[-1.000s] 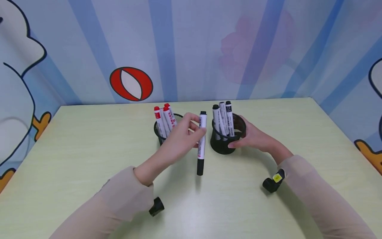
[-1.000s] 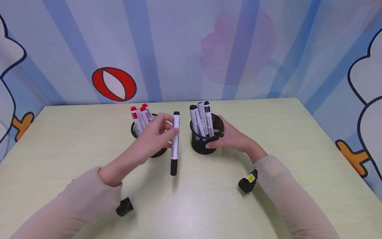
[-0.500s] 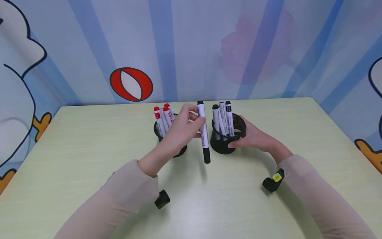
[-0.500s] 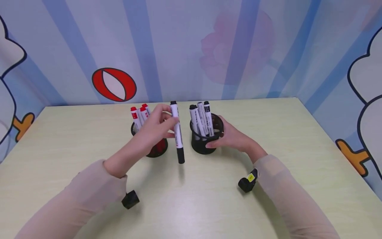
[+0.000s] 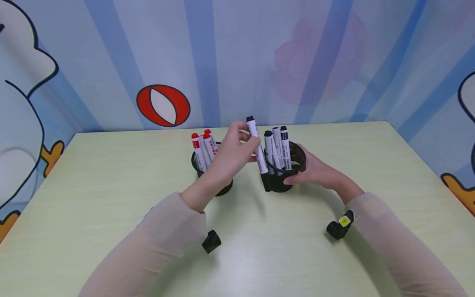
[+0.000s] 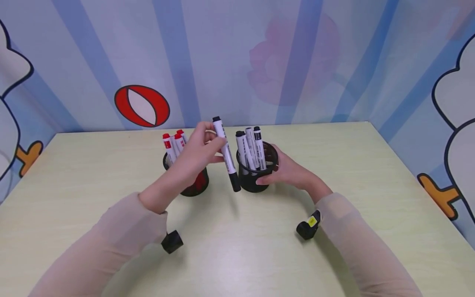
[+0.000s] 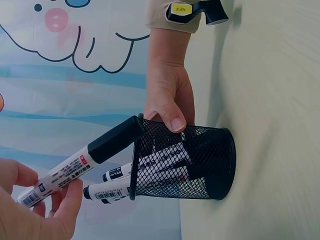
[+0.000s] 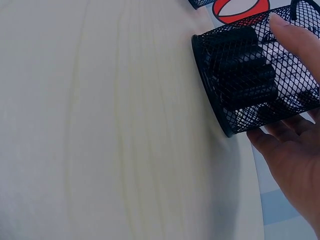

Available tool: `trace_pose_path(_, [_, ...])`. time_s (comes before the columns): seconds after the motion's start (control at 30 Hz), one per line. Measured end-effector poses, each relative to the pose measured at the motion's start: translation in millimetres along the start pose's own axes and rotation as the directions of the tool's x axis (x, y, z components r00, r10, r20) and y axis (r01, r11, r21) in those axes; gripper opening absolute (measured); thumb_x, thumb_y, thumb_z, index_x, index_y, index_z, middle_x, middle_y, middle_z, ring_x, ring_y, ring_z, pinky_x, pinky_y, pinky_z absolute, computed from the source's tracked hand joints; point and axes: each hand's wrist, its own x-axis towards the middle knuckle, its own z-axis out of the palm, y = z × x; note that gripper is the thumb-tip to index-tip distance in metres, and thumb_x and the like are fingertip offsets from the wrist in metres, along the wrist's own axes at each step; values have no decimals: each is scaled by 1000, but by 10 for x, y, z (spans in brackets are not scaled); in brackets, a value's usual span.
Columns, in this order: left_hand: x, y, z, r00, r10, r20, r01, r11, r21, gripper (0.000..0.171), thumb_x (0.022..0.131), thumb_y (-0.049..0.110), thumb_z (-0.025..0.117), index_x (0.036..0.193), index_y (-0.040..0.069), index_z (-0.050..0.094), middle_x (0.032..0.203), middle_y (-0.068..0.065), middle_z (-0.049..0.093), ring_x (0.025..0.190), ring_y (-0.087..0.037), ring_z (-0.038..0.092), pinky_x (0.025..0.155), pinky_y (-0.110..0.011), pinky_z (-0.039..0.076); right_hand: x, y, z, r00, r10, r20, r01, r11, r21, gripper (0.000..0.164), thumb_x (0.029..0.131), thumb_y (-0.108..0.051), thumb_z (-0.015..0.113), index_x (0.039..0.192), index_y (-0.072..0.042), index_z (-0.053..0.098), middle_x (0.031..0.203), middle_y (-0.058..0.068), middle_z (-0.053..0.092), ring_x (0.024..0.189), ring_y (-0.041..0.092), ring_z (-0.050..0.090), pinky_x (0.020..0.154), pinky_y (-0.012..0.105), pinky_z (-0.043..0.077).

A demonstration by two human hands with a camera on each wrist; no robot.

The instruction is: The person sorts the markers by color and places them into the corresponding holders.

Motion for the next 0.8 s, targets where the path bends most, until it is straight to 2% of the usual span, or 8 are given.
trace_pose_path(0.17, [40, 24, 26, 999, 20, -42, -22, 999, -32, 35, 94, 16, 52, 124, 9, 35, 106, -12, 50, 90, -23, 58, 76, -32, 54, 5, 0, 1, 1000, -8, 3, 8, 1000, -9, 97, 71, -4, 78, 146, -8, 16, 142, 14, 33, 124, 25, 37, 100, 38, 34])
trace_pose_path(0.5, [88, -32, 71, 983, 143, -114, -157, 979, -127, 32, 95, 12, 50, 122, 7, 34, 110, -12, 49, 93, -21, 59, 78, -30, 54, 9, 5, 12, 1000, 9, -20, -10, 1000, -25, 98, 70, -5, 78, 146, -7, 17, 141, 14, 33, 124, 26, 35, 104, 45, 27])
trace_pose_path(0.8, [155, -79, 124, 972, 201, -121, -219, 962, -166, 32, 95, 10, 49, 123, 7, 33, 107, -12, 48, 92, -21, 55, 81, -33, 53, 0, 1, 2, 1000, 0, -16, 0, 1000, -18, 98, 69, -3, 79, 146, -9, 18, 141, 12, 34, 125, 26, 36, 103, 44, 28])
